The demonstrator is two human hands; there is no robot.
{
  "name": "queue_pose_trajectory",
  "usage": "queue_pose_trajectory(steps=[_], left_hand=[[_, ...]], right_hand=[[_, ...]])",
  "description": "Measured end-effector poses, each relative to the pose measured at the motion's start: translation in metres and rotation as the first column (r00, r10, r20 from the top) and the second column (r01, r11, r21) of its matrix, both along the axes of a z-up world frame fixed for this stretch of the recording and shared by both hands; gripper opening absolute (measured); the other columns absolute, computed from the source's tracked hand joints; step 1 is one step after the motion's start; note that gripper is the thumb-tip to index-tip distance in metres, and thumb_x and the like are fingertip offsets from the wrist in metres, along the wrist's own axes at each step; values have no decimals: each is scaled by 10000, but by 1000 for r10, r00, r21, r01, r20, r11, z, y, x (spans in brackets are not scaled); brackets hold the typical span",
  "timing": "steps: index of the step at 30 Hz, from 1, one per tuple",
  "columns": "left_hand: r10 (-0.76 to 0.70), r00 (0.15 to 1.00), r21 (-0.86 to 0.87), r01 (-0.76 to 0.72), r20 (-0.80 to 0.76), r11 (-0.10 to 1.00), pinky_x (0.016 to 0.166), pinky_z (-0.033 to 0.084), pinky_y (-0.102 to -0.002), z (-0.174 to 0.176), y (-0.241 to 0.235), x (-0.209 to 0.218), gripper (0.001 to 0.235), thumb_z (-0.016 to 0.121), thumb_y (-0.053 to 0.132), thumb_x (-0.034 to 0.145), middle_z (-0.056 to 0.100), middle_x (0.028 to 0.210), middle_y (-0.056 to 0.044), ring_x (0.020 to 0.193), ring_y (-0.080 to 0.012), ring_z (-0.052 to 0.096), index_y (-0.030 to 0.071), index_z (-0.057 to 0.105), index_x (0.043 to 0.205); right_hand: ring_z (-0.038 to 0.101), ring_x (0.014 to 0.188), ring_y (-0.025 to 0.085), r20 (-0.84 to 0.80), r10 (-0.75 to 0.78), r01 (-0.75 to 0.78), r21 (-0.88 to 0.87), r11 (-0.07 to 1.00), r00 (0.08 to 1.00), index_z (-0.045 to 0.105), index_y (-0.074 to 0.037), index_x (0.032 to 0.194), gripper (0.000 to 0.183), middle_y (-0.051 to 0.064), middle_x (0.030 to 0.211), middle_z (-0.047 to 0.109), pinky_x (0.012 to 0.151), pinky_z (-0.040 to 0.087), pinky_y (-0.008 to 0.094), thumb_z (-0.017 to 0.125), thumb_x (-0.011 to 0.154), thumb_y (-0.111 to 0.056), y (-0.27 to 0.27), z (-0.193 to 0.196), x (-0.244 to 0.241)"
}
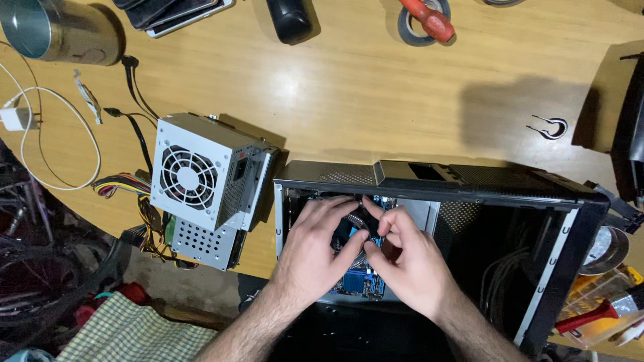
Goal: The person installs a blue CPU cooler onto the motherboard inside a computer case, securing it with screws. They then connect the cooler's power cable to the motherboard and insert a small expansion card into a slot.
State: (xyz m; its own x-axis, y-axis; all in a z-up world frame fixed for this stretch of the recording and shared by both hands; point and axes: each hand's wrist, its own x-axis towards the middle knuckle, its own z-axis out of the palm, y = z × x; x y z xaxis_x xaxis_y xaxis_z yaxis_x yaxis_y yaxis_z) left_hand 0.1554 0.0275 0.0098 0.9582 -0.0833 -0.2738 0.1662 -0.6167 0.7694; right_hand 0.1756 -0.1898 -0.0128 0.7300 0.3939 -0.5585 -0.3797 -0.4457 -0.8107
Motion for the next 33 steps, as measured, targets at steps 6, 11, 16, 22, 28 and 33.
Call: queue_pose_trajectory(steps=[6,11,16,22,28,33], left_hand=[[24,1000,-17,-24,-8,1000,1209,612,-511,-1,0,1,480,817,292,1115,844,1494,-145,1388,-350,743,28,781,1514],[33,999,-17,-33,-17,999,1211,602,-503,-2,0,0,481,818,296,1110,839,1484,-138,1382,-347,735,42,782,1516],[40,999,-6,-40,-37,999,1229,600,-514,-4,0,-1,498,821,310,1110,836,1501,-147,1426,-352,730,40,783,1526],[39,999,-7,-39,-33,999,1192,611,-514,-3,0,1,472,786,296,1129,846,1466,-153,1378,-356,729,11,783,1506],[39,998,-1,-39,-52,999,1219,605,-523,-2,-1,1,491,793,305,1125,842,1487,-154,1419,-352,720,13,785,1520],[43,997,0,-43,-59,999,1215,611,-525,-2,0,1,496,793,317,1128,843,1494,-147,1422,-345,721,29,783,1532]], right_hand=[[464,515,144,-14,11,-12,-70,997,1000,435,-200,1026,384,36,1737,836,582,547,361,813,995,-142,1,6,6],[512,553,146,-22,-3,2,-47,999,1000,406,-198,1019,406,11,1745,835,616,539,344,808,1002,-145,0,4,4],[491,538,140,-42,-7,5,-55,998,999,400,-194,1010,423,31,1755,828,589,514,350,817,989,-128,2,6,7],[488,528,119,-44,-16,15,-30,999,999,404,-194,1025,416,25,1746,835,552,491,333,814,998,-125,2,3,5],[491,531,147,-39,-7,5,-57,998,999,392,-198,1019,428,7,1755,831,614,537,360,816,991,-148,2,7,7],[512,544,134,-29,-3,2,-37,999,1000,392,-190,1016,421,33,1753,826,590,528,346,809,997,-135,2,6,6]])
